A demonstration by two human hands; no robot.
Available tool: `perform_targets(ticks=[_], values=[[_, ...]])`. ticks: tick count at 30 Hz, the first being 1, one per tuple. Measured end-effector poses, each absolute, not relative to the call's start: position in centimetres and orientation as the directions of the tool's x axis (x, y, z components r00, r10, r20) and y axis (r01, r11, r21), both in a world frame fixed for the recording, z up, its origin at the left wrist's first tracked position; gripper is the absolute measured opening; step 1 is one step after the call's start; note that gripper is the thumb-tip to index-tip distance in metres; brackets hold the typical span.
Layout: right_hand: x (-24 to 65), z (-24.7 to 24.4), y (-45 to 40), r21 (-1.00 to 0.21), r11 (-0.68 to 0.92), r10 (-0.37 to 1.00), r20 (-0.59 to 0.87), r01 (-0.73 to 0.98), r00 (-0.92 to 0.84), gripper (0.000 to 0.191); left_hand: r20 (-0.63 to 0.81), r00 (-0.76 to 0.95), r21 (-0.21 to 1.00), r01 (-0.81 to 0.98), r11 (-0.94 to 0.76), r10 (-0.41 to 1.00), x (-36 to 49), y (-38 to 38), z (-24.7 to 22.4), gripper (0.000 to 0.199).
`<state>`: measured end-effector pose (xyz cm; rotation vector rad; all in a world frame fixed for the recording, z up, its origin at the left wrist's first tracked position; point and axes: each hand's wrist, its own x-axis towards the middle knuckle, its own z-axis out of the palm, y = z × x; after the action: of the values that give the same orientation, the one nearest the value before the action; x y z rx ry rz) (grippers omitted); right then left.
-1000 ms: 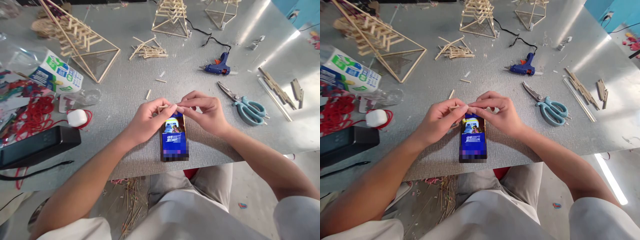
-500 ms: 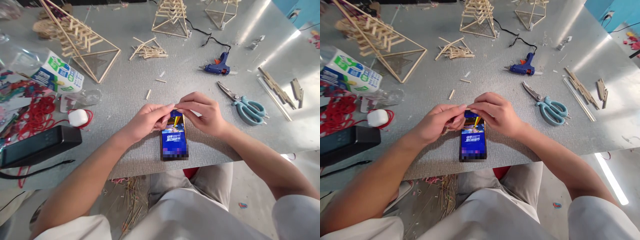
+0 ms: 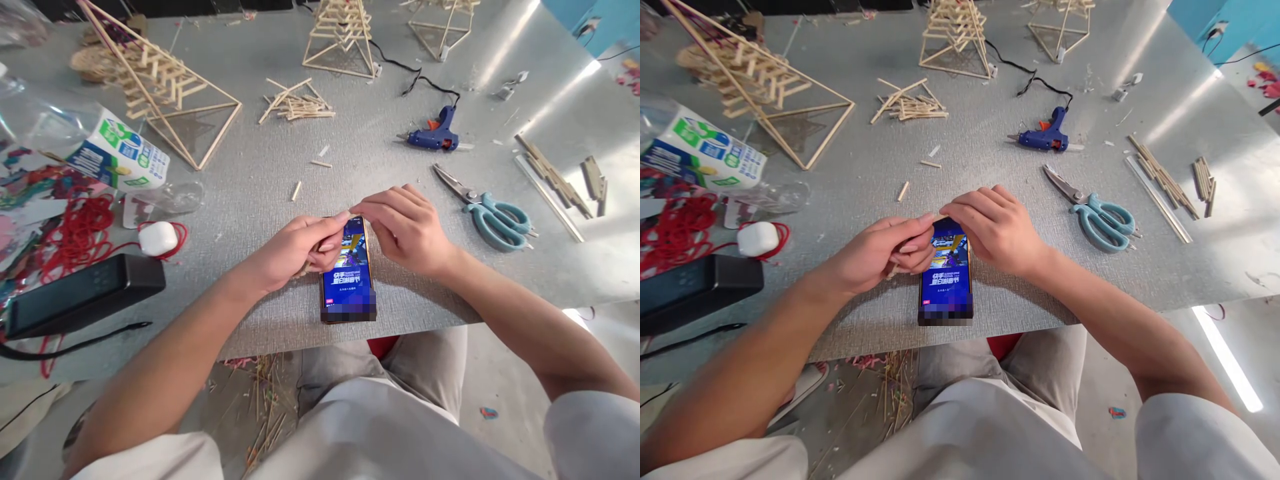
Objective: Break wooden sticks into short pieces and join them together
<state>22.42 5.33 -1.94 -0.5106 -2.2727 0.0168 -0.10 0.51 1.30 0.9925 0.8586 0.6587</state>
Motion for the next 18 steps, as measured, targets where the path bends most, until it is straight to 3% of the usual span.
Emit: perform_targets(ticks=[8,18], values=[[22.35,-1.68,5.59,-0.178,0.950,0.299,0.762,0.258,-0.575,0.014,-0.284,0.509,0.922,-0.087,0.377,0.813,-0.20,0.56,1.65,0.058],[22.57,-1.75,5.34,-0.172,0.940,0.326,0.700,0.293,-0.636,0.029,-0.261,0.516,0.920,-0.123,0.372,0.816,-0.53,0.70,1.58,0.057]])
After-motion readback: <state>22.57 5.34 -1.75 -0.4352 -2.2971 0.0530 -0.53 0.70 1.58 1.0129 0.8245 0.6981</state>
